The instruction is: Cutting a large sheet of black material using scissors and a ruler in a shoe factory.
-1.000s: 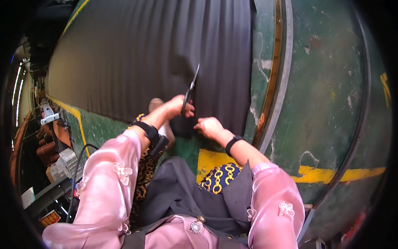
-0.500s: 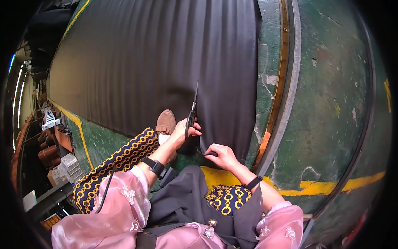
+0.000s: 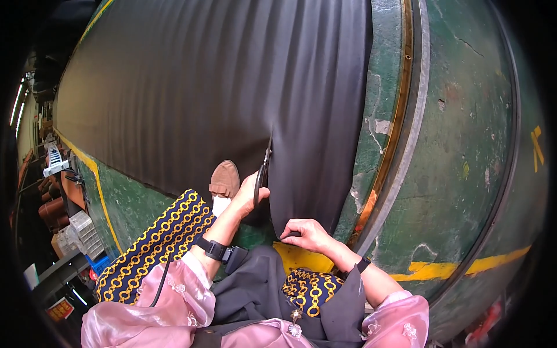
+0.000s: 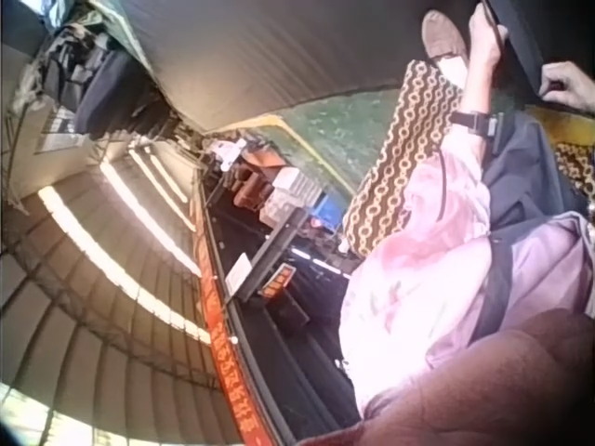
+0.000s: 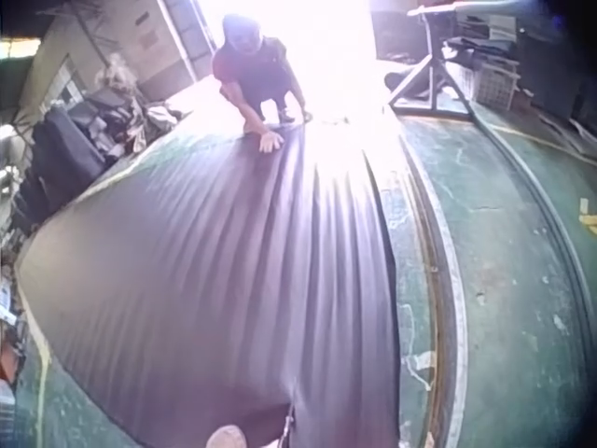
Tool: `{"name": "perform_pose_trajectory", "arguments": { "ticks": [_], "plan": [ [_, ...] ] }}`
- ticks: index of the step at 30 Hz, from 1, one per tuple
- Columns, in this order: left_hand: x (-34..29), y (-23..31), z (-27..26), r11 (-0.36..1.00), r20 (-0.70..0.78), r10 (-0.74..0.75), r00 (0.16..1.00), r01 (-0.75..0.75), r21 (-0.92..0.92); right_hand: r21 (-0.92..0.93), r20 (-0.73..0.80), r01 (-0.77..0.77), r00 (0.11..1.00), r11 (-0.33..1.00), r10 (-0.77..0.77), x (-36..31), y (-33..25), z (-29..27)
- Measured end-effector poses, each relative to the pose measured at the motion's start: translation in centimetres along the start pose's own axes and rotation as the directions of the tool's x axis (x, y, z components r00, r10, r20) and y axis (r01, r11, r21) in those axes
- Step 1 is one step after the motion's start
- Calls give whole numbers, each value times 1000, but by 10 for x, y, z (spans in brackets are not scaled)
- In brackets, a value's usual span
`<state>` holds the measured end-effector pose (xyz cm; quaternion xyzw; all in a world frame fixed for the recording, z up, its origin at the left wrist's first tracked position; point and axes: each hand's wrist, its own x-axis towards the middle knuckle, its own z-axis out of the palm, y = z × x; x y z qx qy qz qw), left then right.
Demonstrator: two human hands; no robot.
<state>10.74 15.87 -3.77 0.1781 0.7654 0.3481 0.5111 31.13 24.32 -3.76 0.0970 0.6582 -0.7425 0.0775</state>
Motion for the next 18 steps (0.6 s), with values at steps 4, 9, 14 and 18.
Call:
{"name": "perform_pose_trajectory", "arguments": {
  "ticks": [4,9,14,18],
  "plan": [
    [4,6,-1,1000,-20,12,1000,-12,2,18,22,0,1000,1000,0,-4,-5,-3],
    [10,24,-12,995,-1,1,1000,0,101,1,54,-5,999,1000,5,-5,-12,-5],
    [36,44,-21,996,6,24,1000,-24,82,28,80,-26,996,999,24,-7,-11,-6],
    [52,63,-28,1000,25,0,1000,0,20,30,103,-39,994,999,35,-9,-10,-9]
  ]
}}
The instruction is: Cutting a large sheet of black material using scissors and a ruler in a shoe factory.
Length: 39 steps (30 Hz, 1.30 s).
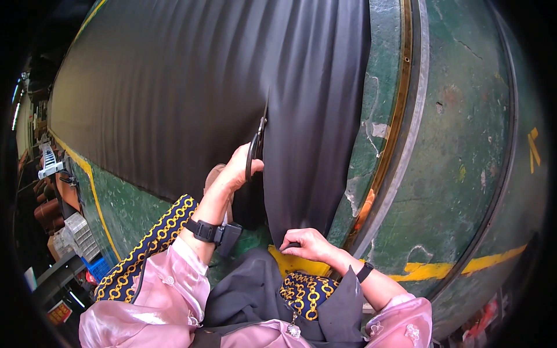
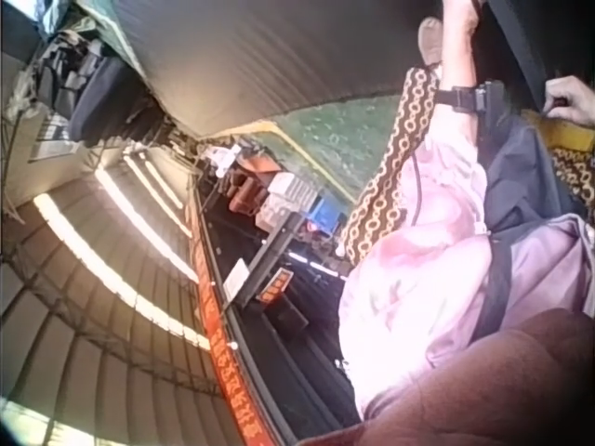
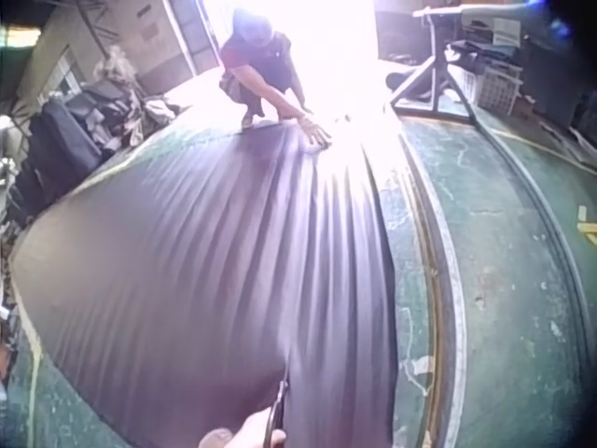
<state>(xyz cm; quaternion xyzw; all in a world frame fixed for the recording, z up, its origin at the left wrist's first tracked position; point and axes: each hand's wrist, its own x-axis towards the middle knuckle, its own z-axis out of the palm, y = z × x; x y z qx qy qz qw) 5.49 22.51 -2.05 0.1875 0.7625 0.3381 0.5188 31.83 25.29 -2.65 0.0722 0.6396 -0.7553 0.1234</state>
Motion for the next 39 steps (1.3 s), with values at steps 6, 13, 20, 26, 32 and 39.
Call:
{"name": "perform_pose_trajectory", "arguments": {
  "ticks": [6,13,20,26,32,39],
  "plan": [
    [27,20,-13,998,26,-14,1000,15,-65,-14,31,0,1000,1000,0,2,-1,0],
    [59,76,-26,995,12,41,999,-39,-94,-29,59,-29,998,999,31,2,-3,-1],
    [101,102,-37,978,79,42,996,-25,-206,-32,100,-59,993,998,62,2,2,1],
    [135,117,-40,949,167,59,984,-3,-316,-46,103,-90,990,995,95,0,2,-1],
    [168,148,-47,958,88,96,992,-68,-278,-65,95,-125,987,990,131,-1,6,-2],
    [217,182,-66,969,72,73,995,-54,-243,-78,76,-135,987,988,141,0,21,1]
  ]
}}
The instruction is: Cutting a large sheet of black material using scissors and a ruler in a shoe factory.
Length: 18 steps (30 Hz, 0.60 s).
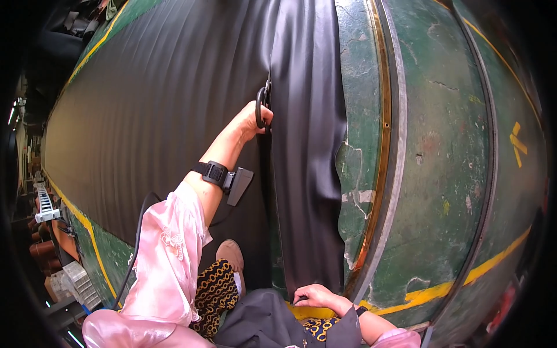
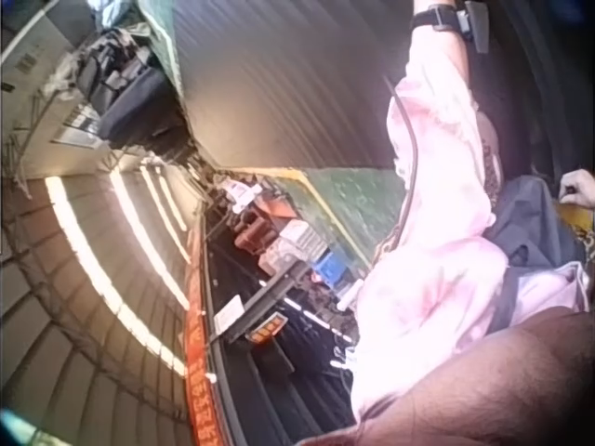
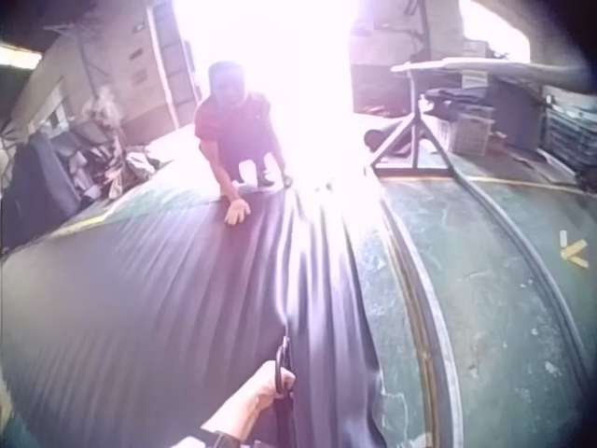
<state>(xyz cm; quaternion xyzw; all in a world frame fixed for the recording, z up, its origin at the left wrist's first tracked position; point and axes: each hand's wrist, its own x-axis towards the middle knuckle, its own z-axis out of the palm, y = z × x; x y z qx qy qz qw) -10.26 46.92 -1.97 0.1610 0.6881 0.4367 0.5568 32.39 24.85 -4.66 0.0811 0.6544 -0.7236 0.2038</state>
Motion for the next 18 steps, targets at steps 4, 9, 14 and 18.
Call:
{"name": "perform_pose_trajectory", "arguments": {
  "ticks": [4,9,14,18],
  "plan": [
    [27,17,3,999,26,5,1000,-4,-34,-40,-26,-80,997,996,79,-5,6,-3],
    [73,32,-4,997,7,-11,1000,12,-73,-15,-33,-142,989,990,141,-3,19,6],
    [119,63,-13,995,-57,-8,998,3,-97,-18,-54,-193,980,981,192,1,33,14],
    [140,92,-27,999,-73,30,997,-28,27,-46,-60,-226,973,973,223,6,31,12]
  ]
}}
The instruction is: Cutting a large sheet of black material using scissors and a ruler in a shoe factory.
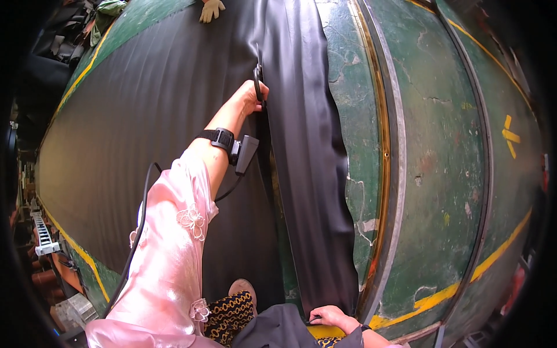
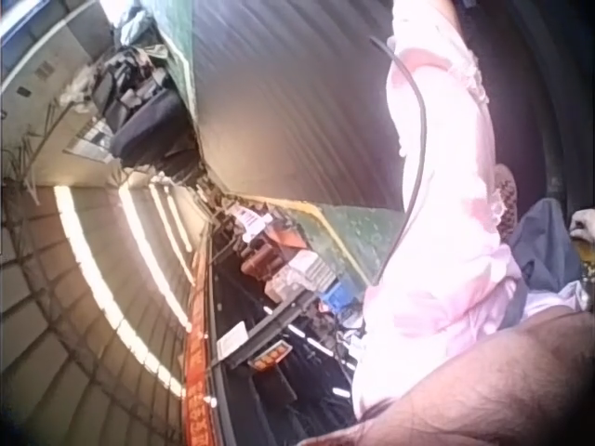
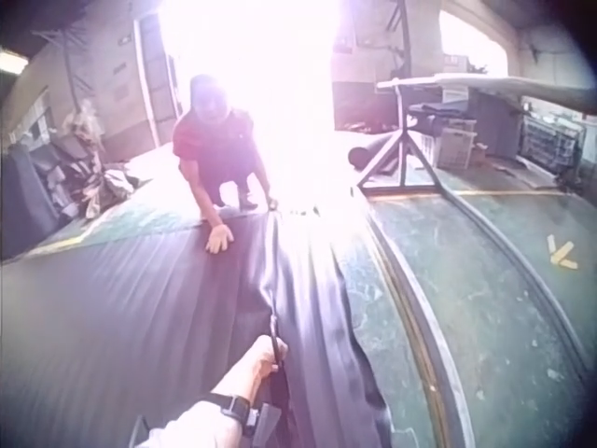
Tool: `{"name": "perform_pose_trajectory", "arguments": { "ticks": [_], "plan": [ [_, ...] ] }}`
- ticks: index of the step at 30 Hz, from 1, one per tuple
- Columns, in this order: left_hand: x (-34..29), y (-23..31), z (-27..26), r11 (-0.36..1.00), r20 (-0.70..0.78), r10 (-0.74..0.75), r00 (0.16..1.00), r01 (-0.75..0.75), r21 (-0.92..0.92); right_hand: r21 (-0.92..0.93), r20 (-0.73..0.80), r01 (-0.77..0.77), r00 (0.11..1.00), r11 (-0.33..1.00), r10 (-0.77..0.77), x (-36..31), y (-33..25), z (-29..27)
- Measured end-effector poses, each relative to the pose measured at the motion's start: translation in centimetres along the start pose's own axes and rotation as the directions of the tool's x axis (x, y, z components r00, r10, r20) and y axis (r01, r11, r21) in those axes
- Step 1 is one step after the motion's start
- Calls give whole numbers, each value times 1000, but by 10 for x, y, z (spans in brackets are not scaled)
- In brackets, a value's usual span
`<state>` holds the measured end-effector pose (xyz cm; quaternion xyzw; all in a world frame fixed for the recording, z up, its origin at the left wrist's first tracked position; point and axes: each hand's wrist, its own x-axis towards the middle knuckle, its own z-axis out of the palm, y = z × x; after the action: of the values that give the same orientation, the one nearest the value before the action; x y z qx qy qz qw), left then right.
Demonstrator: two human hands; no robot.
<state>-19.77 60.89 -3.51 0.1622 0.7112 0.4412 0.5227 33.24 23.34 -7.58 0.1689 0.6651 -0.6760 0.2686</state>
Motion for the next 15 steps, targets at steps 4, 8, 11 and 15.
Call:
{"name": "perform_pose_trajectory", "arguments": {
  "ticks": [4,8,11,15],
  "plan": [
    [1,2,14,999,36,-16,999,15,41,71,177,-132,977,989,118,3,-24,-50],
    [10,-5,-12,999,-10,-40,999,40,26,-236,-484,64,857,970,-174,56,-135,-233],
    [17,-11,-16,997,14,-61,998,60,45,-609,-743,-40,380,792,-551,129,-174,-357],
    [22,-12,23,995,61,-67,996,62,76,-347,-914,-672,87,654,-395,204,-117,-418]
  ]
}}
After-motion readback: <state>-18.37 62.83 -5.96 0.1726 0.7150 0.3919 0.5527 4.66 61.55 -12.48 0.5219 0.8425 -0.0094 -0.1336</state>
